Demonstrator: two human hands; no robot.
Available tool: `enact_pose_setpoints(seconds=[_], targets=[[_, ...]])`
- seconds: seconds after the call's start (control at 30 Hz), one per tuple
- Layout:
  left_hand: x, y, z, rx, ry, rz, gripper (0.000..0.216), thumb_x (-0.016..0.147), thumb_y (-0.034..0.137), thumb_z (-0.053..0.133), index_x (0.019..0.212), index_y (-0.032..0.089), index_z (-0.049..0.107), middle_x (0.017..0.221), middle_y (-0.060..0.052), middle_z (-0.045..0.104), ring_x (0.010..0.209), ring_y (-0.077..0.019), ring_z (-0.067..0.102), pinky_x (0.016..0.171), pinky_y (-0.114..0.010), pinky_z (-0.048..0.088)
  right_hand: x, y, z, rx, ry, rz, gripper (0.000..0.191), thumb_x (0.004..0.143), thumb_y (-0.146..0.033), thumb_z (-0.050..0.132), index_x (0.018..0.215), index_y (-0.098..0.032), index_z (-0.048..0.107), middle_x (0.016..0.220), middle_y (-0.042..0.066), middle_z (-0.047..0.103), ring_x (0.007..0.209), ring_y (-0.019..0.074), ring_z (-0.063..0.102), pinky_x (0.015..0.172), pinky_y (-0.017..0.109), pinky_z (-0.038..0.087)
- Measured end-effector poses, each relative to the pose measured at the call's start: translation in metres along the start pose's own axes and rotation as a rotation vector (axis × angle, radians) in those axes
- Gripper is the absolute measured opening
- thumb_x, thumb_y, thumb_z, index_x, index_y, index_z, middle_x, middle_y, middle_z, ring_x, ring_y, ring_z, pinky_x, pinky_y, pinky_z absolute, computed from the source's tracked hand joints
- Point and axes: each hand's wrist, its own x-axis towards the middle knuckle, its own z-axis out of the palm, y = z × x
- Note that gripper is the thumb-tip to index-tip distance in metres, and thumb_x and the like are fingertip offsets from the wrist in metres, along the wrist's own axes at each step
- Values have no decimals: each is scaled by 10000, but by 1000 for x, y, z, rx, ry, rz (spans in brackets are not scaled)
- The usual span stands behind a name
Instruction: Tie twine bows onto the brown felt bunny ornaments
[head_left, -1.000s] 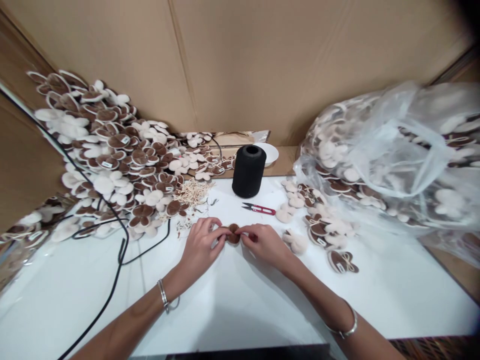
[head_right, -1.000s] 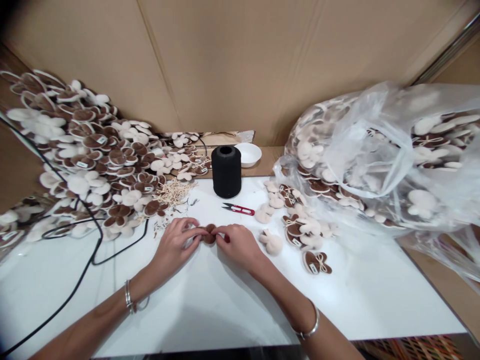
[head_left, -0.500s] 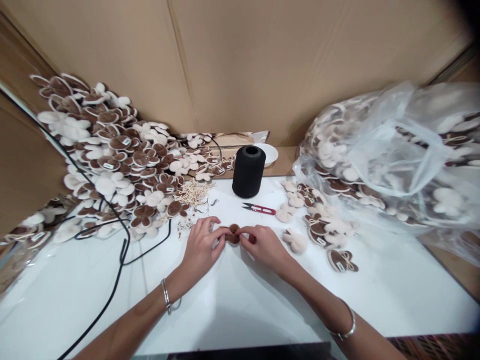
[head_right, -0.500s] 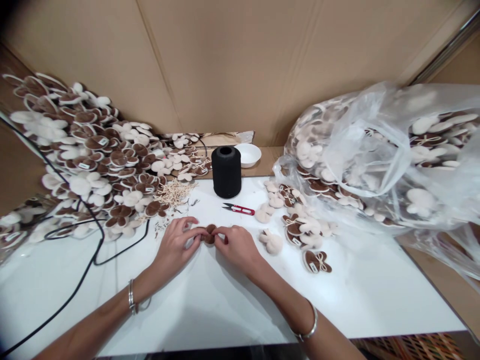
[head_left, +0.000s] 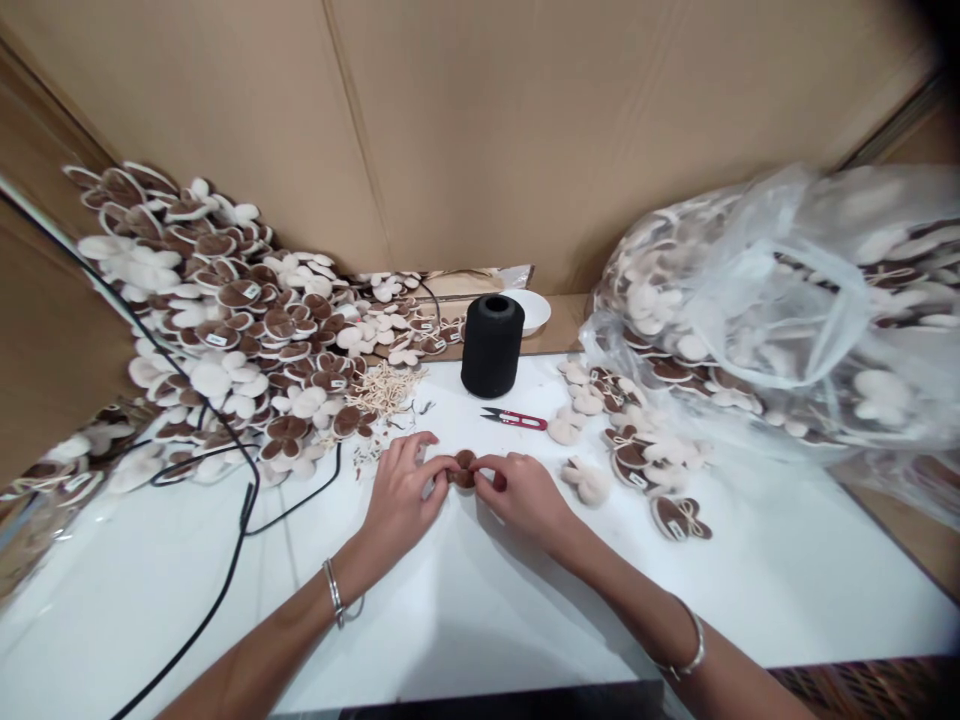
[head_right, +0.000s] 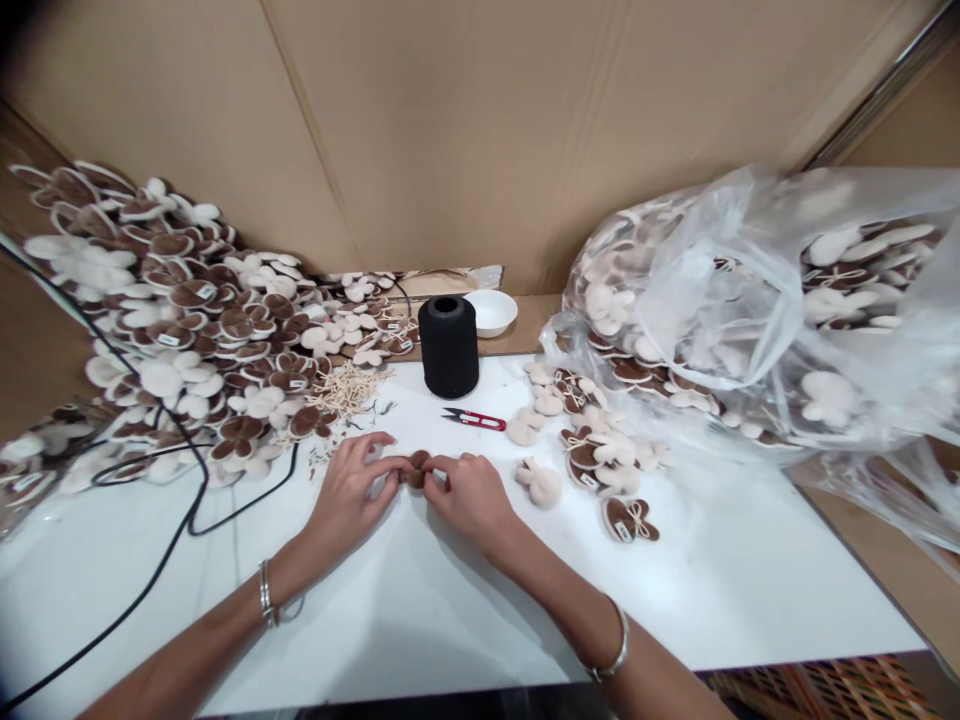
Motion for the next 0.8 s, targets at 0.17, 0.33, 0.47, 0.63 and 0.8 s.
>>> enact_pose_setpoints(seconds=[0.17, 0.33, 0.47, 0.63, 0.8], targets=[[0, 2, -1, 68, 30, -10, 170, 850, 187, 568, 909, 269, 705, 1153, -73, 563, 1063, -285, 474, 839, -442, 416, 1, 2, 1, 8, 4, 16, 218, 890, -271, 542, 981, -251, 739, 701, 27, 670, 678, 170, 579, 646, 252, 366], [1, 3, -4, 81, 22, 5, 97, 862, 284, 599, 862, 240, 686, 1147, -81, 585, 1062, -288, 487, 855, -451, 411, 2, 5, 2, 43, 7, 19, 201, 888, -366, 594, 971, -256, 741, 724, 25, 681, 688, 177, 592, 641, 263, 376], [4, -5, -6, 9, -62, 87, 137, 902, 328, 579, 896, 225, 669, 1200, -86, 573, 1124, -279, 468, 934, -467, 405, 4, 9, 5, 38, 28, -36, 165, 861, -356, 660, 940, -233, 736, 735, 32, 659, 765, 194, 585, 703, 284, 421], [8, -16, -3, -97, -145, 193, 90, 913, 272, 579, 935, 200, 628, 1225, -89, 592, 1128, -244, 496, 960, -433, 432, 9, 18, 10, 50, 113, -268, 80, 833, -252, 703, 892, -199, 713, 1042, 88, 620, 1028, 233, 521, 886, 354, 456], [15, -17, -4, -210, -222, 254, 84, 937, 248, 536, 941, 205, 608, 1180, -82, 618, 1098, -211, 545, 936, -377, 477, 11, 20, 11, 93, 87, -406, 55, 861, -204, 668, 915, -197, 677, 1115, 87, 617, 1056, 226, 515, 914, 373, 458]])
